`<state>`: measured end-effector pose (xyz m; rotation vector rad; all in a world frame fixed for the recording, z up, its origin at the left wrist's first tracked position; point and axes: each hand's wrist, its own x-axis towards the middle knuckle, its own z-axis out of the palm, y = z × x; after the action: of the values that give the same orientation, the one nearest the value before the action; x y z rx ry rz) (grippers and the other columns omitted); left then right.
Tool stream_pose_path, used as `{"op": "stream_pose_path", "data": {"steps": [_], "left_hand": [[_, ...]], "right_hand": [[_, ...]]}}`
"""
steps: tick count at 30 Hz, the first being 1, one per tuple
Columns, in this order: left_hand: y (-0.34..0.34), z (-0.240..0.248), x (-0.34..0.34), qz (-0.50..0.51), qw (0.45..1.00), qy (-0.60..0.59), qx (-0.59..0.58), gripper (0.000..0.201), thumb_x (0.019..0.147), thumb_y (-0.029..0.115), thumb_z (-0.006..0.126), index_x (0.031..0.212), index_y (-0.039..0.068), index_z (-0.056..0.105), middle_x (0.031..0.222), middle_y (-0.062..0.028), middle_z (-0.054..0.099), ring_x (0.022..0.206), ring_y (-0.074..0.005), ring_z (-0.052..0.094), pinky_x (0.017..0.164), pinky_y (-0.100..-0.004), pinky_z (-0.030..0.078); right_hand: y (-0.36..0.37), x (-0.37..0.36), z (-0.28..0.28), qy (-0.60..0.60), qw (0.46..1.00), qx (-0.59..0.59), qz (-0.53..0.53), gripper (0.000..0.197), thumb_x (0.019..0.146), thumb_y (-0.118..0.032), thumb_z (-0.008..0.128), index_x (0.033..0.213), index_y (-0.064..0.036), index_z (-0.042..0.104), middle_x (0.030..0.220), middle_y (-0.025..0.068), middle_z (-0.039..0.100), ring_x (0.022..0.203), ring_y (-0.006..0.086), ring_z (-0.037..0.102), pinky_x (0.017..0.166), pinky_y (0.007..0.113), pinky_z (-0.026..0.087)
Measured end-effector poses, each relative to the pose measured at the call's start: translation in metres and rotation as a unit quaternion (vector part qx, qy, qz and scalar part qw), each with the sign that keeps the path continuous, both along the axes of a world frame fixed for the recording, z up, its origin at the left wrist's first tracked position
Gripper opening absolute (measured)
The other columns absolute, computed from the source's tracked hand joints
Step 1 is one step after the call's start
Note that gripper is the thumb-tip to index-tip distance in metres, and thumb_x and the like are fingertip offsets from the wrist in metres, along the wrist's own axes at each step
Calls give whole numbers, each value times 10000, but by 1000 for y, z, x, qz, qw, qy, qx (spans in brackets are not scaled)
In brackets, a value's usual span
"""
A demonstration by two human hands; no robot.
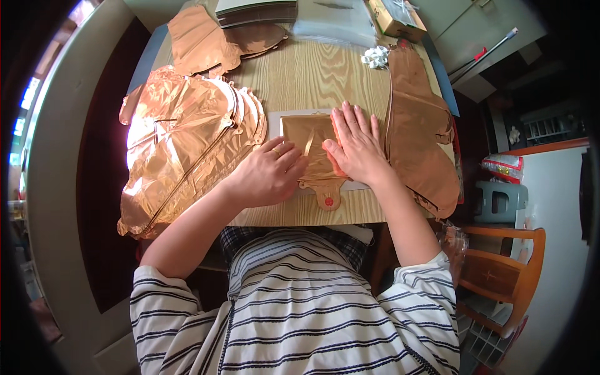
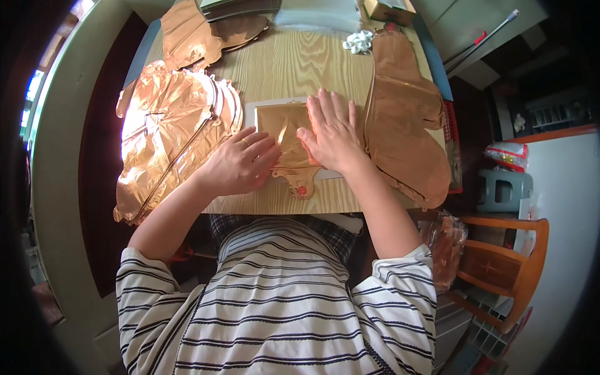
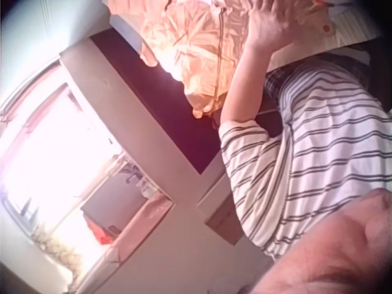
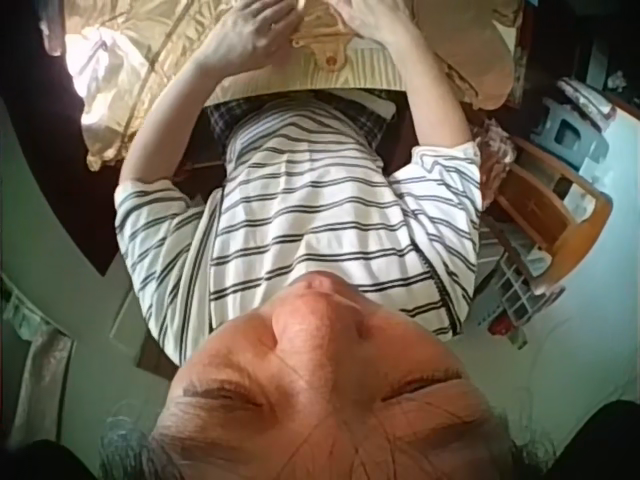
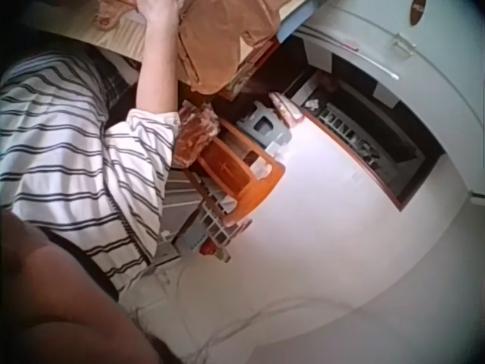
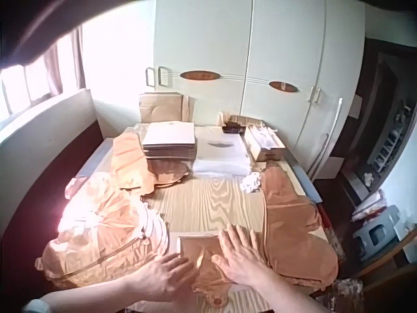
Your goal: Folding a metallic balloon and placing it on a cardboard backing for packaging.
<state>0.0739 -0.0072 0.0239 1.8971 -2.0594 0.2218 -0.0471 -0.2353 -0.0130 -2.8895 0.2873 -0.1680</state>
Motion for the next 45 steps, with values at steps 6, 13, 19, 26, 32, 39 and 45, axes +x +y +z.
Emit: {"op": "stream_pose_path", "data": {"steps": [6,13,19,26,32,39,45], "left_hand": [[-6,-10,4,-68,996,-41,-43,377,753,120,743,1100,10,644,1065,-118,650,1048,-286,642,971,-456,505],[-19,-18,36,28,996,52,-60,490,705,206,771,1142,40,627,1198,-142,583,1198,-337,533,1081,-501,401],[-10,-14,9,63,995,42,-65,445,775,98,720,1208,33,638,1196,-156,620,1166,-356,591,1029,-520,458],[-3,-13,11,99,993,53,35,795,609,322,865,1283,6,590,1335,-197,589,1287,-381,532,1140,-557,364],[-5,-10,10,97,992,55,53,906,501,267,875,1306,-16,569,1326,-185,582,1298,-382,530,1148,-576,349],[-11,-12,15,70,995,75,14,680,608,189,810,1221,-25,607,1260,-163,591,1265,-354,553,1131,-555,382],[-13,-16,20,61,995,78,-11,577,657,169,772,1183,-22,630,1228,-159,612,1228,-346,585,1113,-539,407]], "right_hand": [[2,0,5,39,999,-12,-16,757,1029,-519,440,1600,-66,238,1671,198,172,1551,375,132,1237,575,49],[1,0,8,57,998,-3,-20,768,1029,-525,438,1612,-80,212,1684,184,144,1559,361,114,1247,549,40],[1,-11,18,84,996,10,8,739,1040,-521,406,1601,-68,244,1682,194,131,1554,392,98,1241,574,54],[-9,-8,14,-25,999,9,23,520,1019,-347,536,1441,-44,517,1554,243,399,1460,398,350,1200,531,256],[-129,65,6,-261,947,116,-145,77,879,-142,683,907,-81,720,904,118,674,828,314,669,751,422,543],[-163,105,-3,-185,965,-7,-185,129,816,-216,727,867,-98,715,956,99,671,898,324,664,774,444,536],[-138,73,-9,-123,982,46,-137,117,787,-200,724,801,-92,681,892,104,660,850,321,655,783,446,535]]}}
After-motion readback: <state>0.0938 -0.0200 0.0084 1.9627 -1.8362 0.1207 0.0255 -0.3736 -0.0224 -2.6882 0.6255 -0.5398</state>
